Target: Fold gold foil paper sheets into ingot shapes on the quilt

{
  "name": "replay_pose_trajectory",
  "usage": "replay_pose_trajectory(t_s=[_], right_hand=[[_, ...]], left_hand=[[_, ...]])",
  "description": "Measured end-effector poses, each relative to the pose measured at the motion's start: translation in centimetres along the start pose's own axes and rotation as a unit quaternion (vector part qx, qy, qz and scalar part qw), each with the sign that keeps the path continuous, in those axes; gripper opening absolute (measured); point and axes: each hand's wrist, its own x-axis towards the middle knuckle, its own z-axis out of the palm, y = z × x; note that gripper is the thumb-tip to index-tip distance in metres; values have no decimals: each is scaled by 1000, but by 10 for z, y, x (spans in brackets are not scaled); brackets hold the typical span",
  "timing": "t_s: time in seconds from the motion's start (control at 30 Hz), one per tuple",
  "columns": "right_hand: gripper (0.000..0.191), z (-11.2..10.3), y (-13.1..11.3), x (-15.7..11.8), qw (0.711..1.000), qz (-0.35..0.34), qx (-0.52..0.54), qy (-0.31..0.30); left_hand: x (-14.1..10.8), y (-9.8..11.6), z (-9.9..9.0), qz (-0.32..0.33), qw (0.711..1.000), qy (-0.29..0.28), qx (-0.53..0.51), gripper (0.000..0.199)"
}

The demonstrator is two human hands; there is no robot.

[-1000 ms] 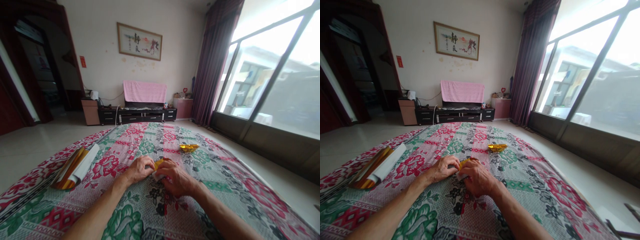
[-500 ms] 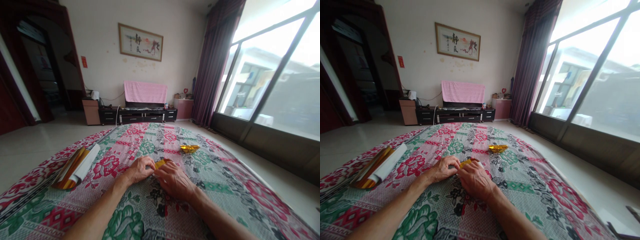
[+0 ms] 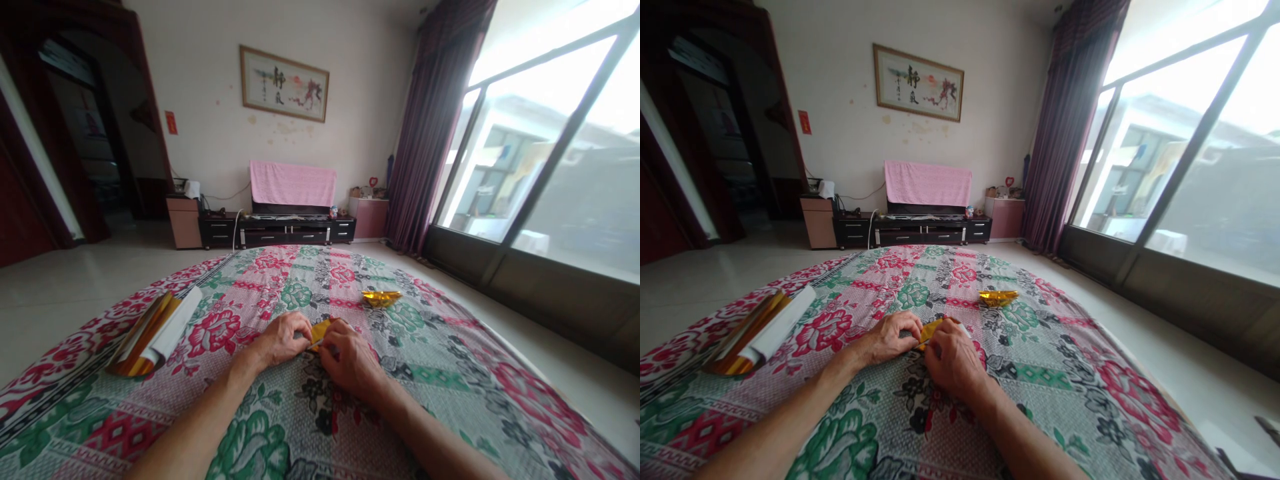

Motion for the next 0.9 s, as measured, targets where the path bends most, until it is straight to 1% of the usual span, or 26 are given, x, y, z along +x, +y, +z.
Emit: replay_pose_trajectory(t_s=[0.2, 0.33, 0.63, 0.9], right_hand=[[15, 3, 0, 3, 999, 51, -19, -3], [13, 4, -1, 4, 997, 72, -21, -6], [11, 6, -2, 5, 995, 97, -22, -2], [9, 6, -2, 4, 994, 106, -22, -3]], left_hand=[[1, 0, 0, 5, 1000, -5, 7, 13], [1, 2, -1, 6, 1000, -14, 15, 15], [1, 3, 0, -1, 999, -15, 41, 17], [1, 0, 2, 0, 1000, -6, 30, 15]])
